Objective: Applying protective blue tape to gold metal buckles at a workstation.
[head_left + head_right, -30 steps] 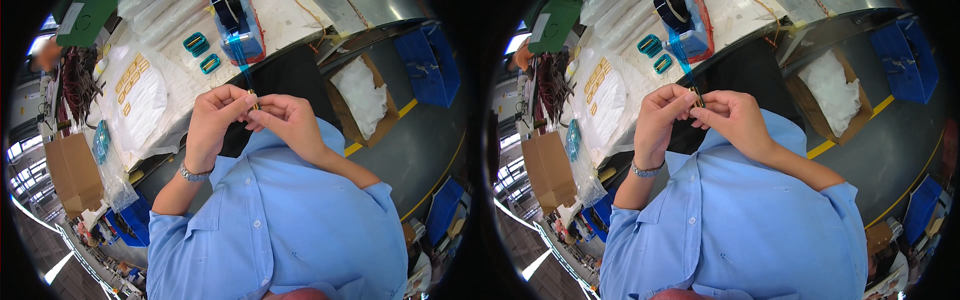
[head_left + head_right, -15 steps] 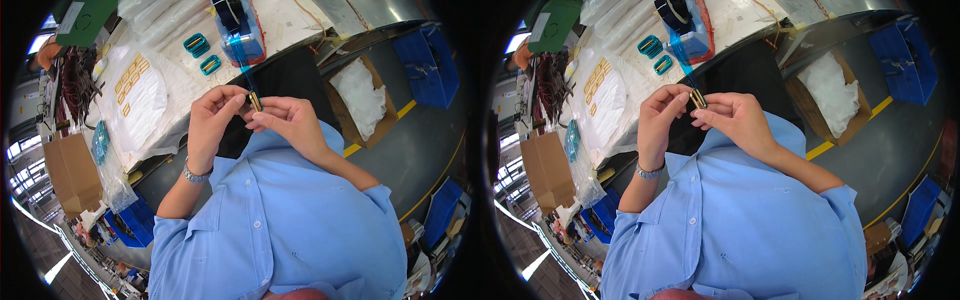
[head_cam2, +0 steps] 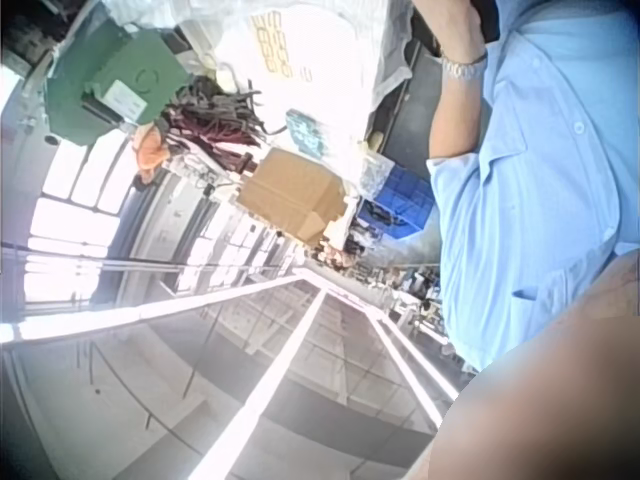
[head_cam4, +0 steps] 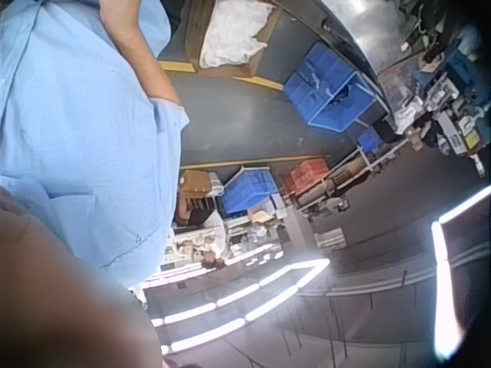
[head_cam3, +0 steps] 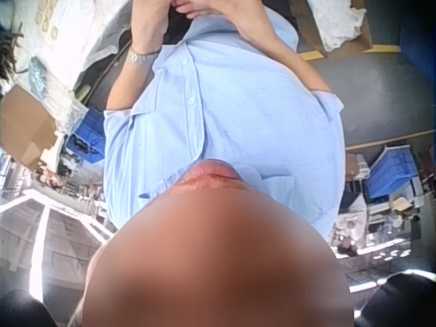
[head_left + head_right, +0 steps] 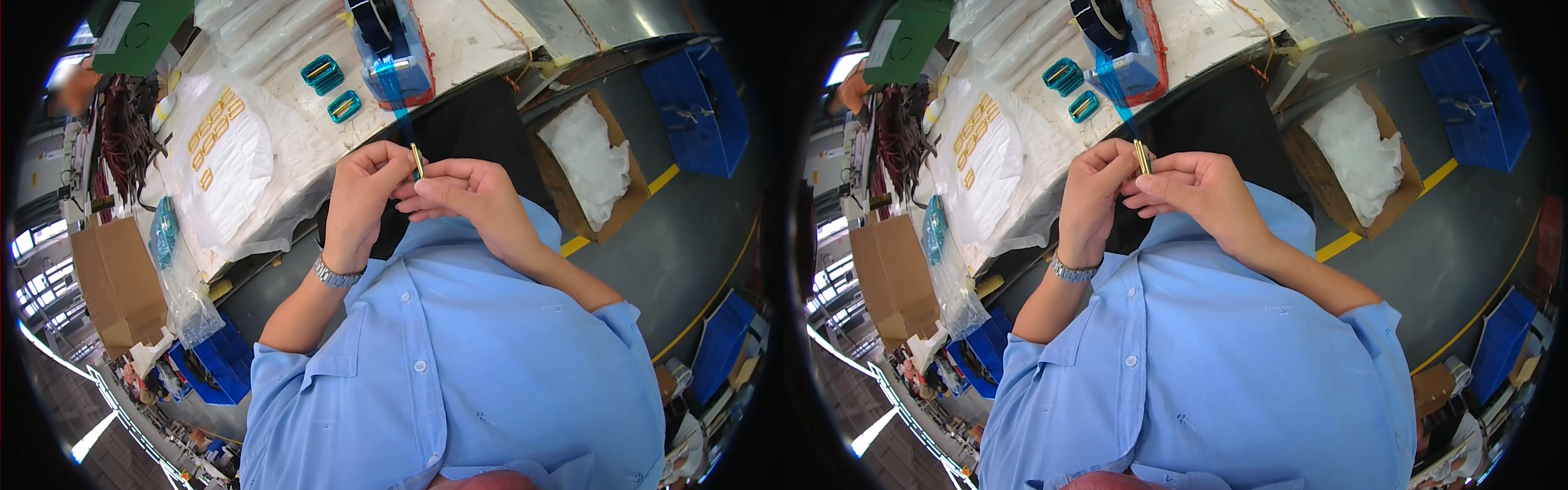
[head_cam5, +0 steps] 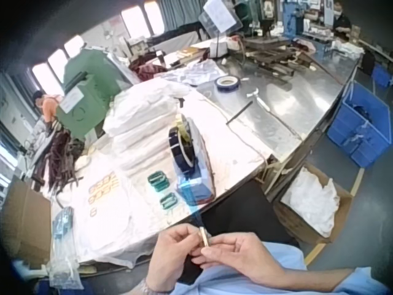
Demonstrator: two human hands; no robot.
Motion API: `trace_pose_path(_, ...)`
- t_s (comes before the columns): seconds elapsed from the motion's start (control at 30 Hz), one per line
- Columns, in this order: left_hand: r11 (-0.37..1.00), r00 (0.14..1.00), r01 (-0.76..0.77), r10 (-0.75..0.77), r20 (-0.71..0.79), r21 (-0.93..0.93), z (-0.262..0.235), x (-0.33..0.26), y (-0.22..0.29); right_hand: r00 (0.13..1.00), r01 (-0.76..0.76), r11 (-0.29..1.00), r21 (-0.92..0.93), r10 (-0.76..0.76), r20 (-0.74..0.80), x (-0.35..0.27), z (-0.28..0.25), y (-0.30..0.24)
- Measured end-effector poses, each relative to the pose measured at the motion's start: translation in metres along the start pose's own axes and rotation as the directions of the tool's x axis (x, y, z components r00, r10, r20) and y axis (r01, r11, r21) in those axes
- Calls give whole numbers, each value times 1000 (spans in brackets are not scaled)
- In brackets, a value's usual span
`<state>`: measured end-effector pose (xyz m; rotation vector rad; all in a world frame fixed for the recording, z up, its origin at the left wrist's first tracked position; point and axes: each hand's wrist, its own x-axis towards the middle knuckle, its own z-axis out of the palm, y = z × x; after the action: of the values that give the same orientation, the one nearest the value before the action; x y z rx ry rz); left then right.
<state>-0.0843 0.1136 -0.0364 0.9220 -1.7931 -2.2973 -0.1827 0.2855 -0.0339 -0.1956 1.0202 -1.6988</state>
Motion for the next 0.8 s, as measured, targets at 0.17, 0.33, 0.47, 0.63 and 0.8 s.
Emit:
trace_pose_path(0.17, 986, 992, 128, -127, 18, -110, -5, 3, -1, 997, 61, 984, -168, -51, 64, 2, -3, -3)
trace_pose_path(0.33, 926, 957, 281, -251, 145, -253, -9, 8, 6, 997, 81, 882, -464, -76, 30, 10, -5, -12)
trace_pose_path(0.47, 900, 948, 313, -279, 154, -302, -12, 12, 8, 985, 74, 591, -804, -171, -35, 14, 0, -32)
trace_pose_path(0.63, 789, 864, 504, -458, 210, -351, -13, 20, 16, 888, 363, 551, -751, -450, 98, 36, -14, -20)
trace_pose_path(0.8, 700, 831, 547, -523, 192, -459, -8, 19, 22, 950, 307, 795, -524, -288, 119, 41, -9, -21)
